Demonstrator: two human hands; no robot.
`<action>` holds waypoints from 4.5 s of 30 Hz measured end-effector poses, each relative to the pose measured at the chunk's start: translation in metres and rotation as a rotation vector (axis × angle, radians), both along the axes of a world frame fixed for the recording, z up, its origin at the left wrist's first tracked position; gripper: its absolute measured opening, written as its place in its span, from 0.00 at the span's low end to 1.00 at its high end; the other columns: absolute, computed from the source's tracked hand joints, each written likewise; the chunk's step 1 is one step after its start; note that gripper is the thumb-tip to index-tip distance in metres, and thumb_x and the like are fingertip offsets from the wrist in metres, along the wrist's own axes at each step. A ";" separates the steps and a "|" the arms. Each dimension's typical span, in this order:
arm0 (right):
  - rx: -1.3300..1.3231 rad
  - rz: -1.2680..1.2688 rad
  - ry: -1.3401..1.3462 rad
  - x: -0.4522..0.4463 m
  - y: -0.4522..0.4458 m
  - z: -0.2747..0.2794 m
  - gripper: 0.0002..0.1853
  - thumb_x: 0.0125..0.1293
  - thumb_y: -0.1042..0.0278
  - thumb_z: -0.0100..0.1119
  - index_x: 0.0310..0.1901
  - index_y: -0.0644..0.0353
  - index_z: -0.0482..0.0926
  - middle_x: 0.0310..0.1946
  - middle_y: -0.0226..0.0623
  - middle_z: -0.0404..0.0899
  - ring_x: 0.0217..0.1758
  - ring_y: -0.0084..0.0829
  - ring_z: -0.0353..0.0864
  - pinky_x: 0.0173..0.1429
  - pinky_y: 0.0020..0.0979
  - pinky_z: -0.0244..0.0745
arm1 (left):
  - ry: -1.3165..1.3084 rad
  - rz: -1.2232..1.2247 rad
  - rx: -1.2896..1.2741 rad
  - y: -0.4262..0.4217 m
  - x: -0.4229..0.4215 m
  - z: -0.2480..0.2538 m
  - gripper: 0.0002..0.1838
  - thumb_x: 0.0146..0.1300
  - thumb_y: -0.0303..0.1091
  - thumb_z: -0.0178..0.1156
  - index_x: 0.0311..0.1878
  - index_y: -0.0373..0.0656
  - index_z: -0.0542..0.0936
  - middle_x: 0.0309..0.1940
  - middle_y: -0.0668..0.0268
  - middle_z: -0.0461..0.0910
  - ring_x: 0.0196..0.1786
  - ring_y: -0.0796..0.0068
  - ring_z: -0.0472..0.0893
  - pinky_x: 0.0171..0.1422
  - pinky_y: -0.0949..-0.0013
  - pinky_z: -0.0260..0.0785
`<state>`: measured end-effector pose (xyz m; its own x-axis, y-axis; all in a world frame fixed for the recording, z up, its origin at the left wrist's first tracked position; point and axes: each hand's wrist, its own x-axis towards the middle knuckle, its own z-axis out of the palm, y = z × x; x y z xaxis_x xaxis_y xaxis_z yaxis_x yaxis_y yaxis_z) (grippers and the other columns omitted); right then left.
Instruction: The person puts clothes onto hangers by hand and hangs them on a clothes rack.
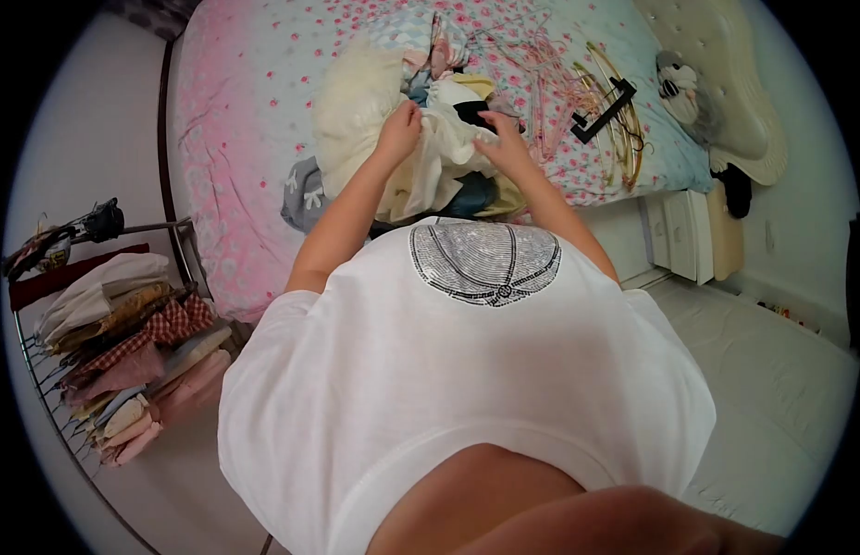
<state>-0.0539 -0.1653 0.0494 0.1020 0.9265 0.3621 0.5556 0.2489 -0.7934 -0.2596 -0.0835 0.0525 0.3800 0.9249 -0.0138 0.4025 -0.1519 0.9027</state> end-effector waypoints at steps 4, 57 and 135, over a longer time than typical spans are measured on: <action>-0.107 0.200 0.026 -0.001 0.030 0.006 0.20 0.50 0.67 0.61 0.45 0.63 0.72 0.36 0.44 0.77 0.43 0.38 0.77 0.48 0.32 0.70 | -0.233 -0.195 -0.179 -0.008 0.051 0.039 0.08 0.66 0.35 0.45 0.36 0.40 0.68 0.23 0.70 0.68 0.26 0.81 0.67 0.32 0.77 0.61; -0.746 -0.440 0.065 0.193 0.153 -0.280 0.30 0.43 0.64 0.61 0.48 0.73 0.69 0.42 0.52 0.76 0.49 0.48 0.74 0.54 0.37 0.67 | -0.088 0.351 -0.307 0.029 0.096 -0.047 0.20 0.56 0.26 0.52 0.53 0.38 0.67 0.43 0.58 0.75 0.48 0.69 0.73 0.53 0.70 0.63; -0.608 0.304 0.025 0.138 0.202 -0.139 0.19 0.63 0.57 0.45 0.45 0.63 0.76 0.37 0.49 0.78 0.43 0.39 0.77 0.48 0.33 0.69 | -0.157 0.262 -0.340 0.006 0.092 -0.037 0.19 0.59 0.26 0.50 0.54 0.37 0.68 0.46 0.64 0.73 0.50 0.75 0.70 0.56 0.72 0.61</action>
